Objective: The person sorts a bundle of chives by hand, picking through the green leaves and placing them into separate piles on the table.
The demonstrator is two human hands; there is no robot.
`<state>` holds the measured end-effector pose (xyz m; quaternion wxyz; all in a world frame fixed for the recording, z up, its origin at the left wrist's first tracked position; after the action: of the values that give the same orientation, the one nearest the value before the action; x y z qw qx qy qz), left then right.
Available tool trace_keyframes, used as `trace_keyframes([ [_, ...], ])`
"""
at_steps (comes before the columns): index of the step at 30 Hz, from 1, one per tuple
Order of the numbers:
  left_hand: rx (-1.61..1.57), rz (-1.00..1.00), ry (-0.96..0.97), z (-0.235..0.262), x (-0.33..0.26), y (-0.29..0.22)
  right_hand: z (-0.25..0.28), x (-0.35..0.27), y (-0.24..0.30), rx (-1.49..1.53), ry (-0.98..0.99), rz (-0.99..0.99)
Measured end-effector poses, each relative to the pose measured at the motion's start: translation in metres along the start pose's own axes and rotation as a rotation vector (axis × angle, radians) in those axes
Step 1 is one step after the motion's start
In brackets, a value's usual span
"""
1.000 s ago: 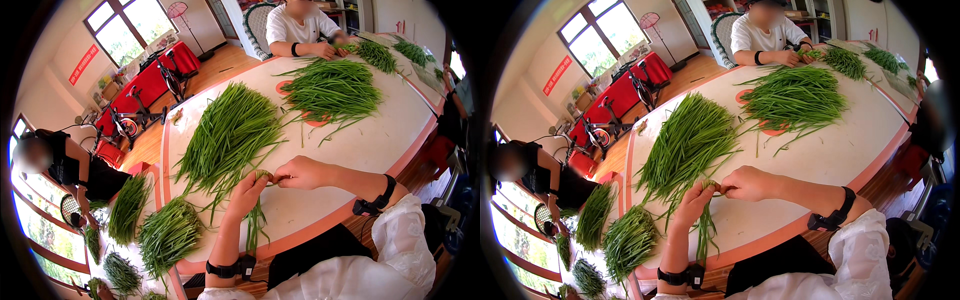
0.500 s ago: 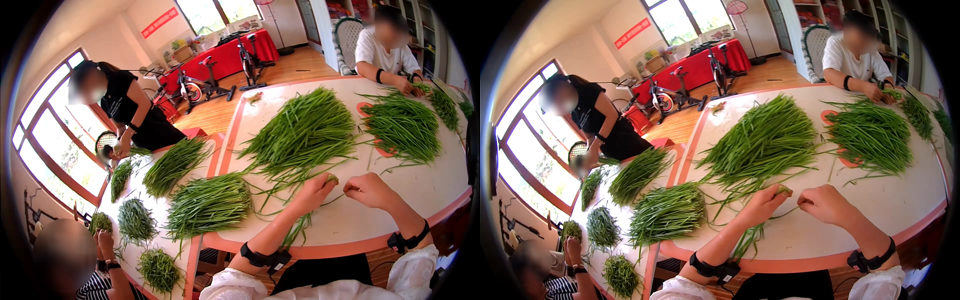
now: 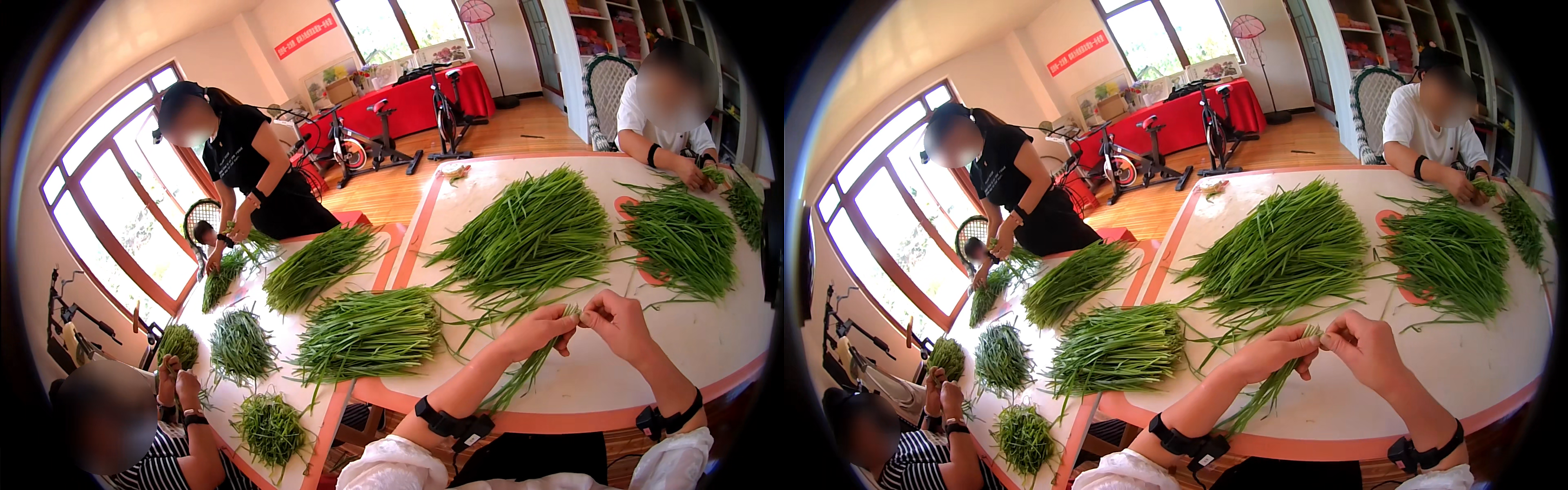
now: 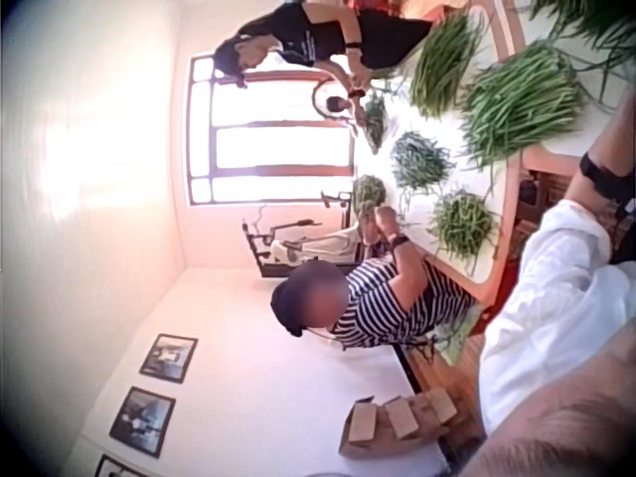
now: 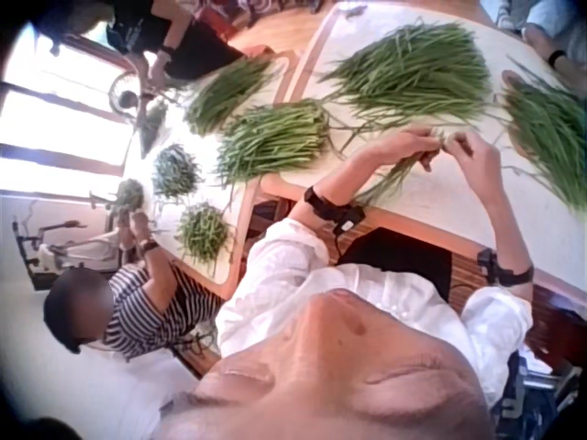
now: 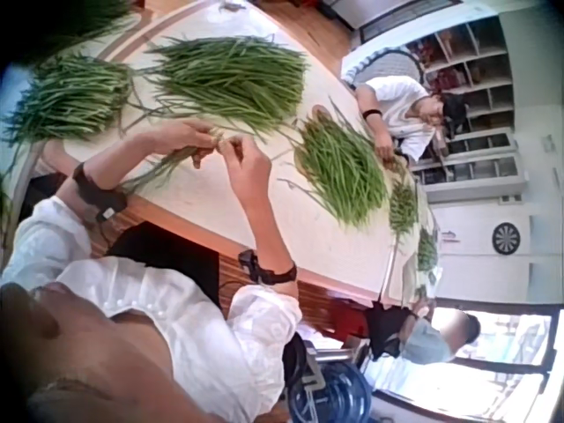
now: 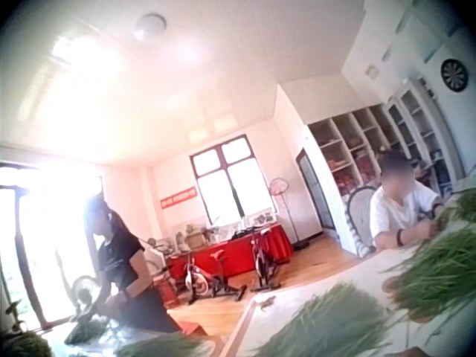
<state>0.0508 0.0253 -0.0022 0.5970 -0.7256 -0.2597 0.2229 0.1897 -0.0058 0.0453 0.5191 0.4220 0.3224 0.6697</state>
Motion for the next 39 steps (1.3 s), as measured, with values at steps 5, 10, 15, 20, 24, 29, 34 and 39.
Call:
trace_keyframes([
  [5,0.001,-0.111,-0.108,0.012,-0.009,-0.009,-0.008,-0.042,-0.035,0.158,0.088,-0.189],
  [10,-0.083,-0.291,-0.274,0.016,-0.029,-0.049,-0.007,-0.093,-0.063,0.180,0.005,-0.204],
  [15,-0.242,-0.368,-0.336,0.011,-0.073,-0.092,-0.009,-0.096,-0.053,0.058,-0.011,-0.065],
  [20,-0.214,-0.375,-0.363,0.022,-0.139,-0.145,-0.007,-0.098,-0.047,0.052,0.012,0.034],
  [24,0.062,-0.420,-0.545,0.044,-0.192,-0.201,-0.004,-0.097,-0.042,-0.010,0.002,0.080],
  [29,0.505,-0.295,-0.774,0.064,-0.237,-0.251,-0.006,-0.102,-0.042,-0.025,-0.030,0.144],
  [34,0.998,0.108,-0.818,0.108,-0.242,-0.239,-0.005,-0.103,-0.040,-0.047,-0.033,0.149],
  [39,1.473,0.271,-0.624,0.165,-0.215,-0.181,-0.004,-0.102,-0.041,-0.053,-0.015,0.136],
])
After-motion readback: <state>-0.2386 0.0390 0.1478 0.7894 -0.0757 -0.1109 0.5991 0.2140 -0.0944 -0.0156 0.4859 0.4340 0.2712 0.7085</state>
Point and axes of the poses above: each hand's wrist, its own x-axis towards the middle knuckle, its own z-axis out of the back of the hand, y = z × x, the point moved 5 cm from there along x, towards the middle knuckle, and after that the axes turned 4 degrees about -z, right-handed, at the moved point
